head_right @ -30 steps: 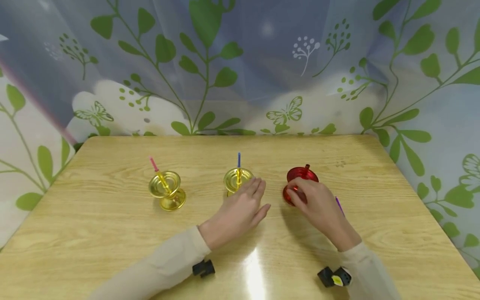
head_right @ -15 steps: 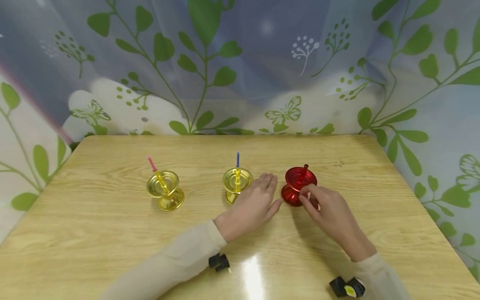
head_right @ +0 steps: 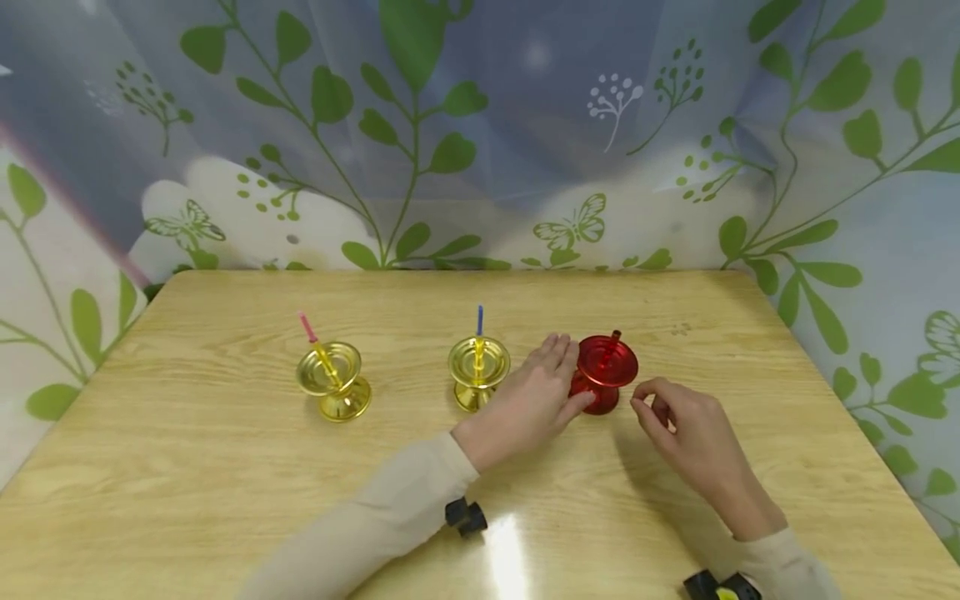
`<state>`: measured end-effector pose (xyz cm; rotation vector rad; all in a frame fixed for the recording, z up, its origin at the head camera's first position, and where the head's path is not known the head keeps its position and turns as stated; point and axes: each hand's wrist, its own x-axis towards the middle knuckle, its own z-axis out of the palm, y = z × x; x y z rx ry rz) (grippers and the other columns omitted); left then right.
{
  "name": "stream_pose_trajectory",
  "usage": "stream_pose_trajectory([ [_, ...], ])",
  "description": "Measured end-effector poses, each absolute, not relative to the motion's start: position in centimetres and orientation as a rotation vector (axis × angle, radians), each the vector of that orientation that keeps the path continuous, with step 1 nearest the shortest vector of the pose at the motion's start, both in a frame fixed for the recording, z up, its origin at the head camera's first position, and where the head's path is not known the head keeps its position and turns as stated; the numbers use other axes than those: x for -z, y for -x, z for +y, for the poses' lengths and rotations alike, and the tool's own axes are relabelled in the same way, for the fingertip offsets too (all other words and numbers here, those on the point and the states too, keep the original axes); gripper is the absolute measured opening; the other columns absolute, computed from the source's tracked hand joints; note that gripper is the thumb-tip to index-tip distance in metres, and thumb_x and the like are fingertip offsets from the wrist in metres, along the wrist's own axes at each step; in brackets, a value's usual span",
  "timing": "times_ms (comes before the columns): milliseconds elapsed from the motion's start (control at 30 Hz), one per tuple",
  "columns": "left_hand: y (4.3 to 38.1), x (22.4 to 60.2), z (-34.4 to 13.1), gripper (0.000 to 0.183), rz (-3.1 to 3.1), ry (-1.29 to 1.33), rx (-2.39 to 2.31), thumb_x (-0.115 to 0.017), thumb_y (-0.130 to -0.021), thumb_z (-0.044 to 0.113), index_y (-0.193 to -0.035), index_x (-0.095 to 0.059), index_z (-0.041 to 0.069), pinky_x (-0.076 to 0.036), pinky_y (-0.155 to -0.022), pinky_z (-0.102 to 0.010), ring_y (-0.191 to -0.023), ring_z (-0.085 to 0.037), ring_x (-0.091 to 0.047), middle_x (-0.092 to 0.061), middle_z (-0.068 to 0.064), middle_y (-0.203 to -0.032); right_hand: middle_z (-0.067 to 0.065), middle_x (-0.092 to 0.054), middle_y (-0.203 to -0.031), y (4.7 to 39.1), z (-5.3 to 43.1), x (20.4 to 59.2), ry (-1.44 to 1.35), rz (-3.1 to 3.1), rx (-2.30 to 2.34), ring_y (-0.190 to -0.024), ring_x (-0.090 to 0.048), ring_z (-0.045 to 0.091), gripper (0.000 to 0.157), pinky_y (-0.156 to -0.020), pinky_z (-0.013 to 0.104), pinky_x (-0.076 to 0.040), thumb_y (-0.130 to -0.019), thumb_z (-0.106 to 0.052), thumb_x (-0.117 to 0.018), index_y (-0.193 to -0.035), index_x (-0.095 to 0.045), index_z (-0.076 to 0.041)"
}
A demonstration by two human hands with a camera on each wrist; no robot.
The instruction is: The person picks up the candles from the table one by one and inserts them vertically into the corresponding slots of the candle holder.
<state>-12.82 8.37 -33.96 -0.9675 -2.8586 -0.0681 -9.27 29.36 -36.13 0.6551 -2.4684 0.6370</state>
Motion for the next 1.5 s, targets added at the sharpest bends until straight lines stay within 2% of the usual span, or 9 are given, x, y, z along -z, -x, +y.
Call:
stream_pose_trajectory([
  [500, 13.8, 34.3, 9.2, 0.062, -2.858, 0.966, 0.189, -0.039, -0.102, 0.045, -0.145, -0.04, 0.001, -0.031, -0.113, -0.029, -0.141, -0.024, -0.035, -0.041, -0.012, -0.15, -0.015, -0.045, -0.059, 9.8, 31.6, 37.8, -0.562, -2.529, -0.551, -0.055, -0.034, -0.004, 0.023, -0.047, 0.014, -0.028, -0.073, 0.007, -0.075, -0.084, -0.065, -0.01],
  [767, 14.0, 34.4, 9.5, 0.063, -2.858, 0.988, 0.147, -0.036, -0.102, 0.048, -0.146, -0.039, 0.003, -0.027, -0.115, -0.028, -0.142, -0.023, -0.032, -0.039, -0.012, -0.151, -0.01, -0.045, -0.059, 9.7, 32.9, 38.2, -0.48, -2.681, -0.511, -0.052, -0.034, -0.005, 0.015, -0.046, 0.021, -0.032, -0.084, -0.003, -0.071, -0.088, -0.057, -0.007],
  [867, 14.1, 34.4, 9.6, 0.063, -2.858, 0.994, 0.13, -0.034, -0.102, 0.048, -0.146, -0.038, 0.003, -0.026, -0.116, -0.03, -0.143, -0.023, -0.031, -0.038, -0.012, -0.152, -0.009, -0.044, -0.056, 9.7, 33.2, 38.1, -0.427, -2.751, -0.508, -0.05, -0.034, -0.003, 0.011, -0.045, 0.021, -0.031, -0.09, -0.01, -0.066, -0.088, -0.056, -0.007],
  [1033, 14.1, 34.5, 9.9, 0.066, -2.894, 0.967, 0.052, -0.031, -0.102, 0.051, -0.148, -0.036, 0.004, -0.023, -0.118, -0.03, -0.145, -0.024, -0.027, -0.035, -0.011, -0.154, -0.006, -0.044, -0.055, 9.6, 33.4, 37.9, -0.324, -2.882, -0.484, -0.048, -0.036, 0.005, 0.017, -0.043, 0.024, -0.03, -0.097, -0.02, -0.057, -0.088, -0.055, -0.006],
  [1267, 14.2, 34.8, 10.1, 0.068, -2.984, 0.905, 0.06, -0.029, -0.102, 0.053, -0.15, -0.032, 0.005, -0.021, -0.118, -0.03, -0.147, -0.024, -0.02, -0.028, -0.011, -0.157, 0.001, -0.055, -0.061, 9.9, 33.7, 38.0, -0.224, -3.075, -0.429, -0.053, -0.048, 0.015, 0.02, -0.043, 0.032, -0.037, -0.097, -0.021, -0.056, -0.088, -0.054, -0.003],
  [1500, 14.4, 35.2, 10.4, 0.059, -2.976, 0.945, -0.09, -0.025, -0.105, 0.043, -0.15, -0.031, 0.006, -0.021, -0.118, -0.03, -0.146, -0.023, -0.022, -0.031, -0.008, -0.156, 0.004, -0.061, -0.067, 10.0, 34.2, 38.6, -0.192, -3.139, -0.404, -0.058, -0.054, 0.018, 0.018, -0.045, 0.035, -0.04, -0.094, -0.02, -0.06, -0.085, -0.055, -0.004],
])
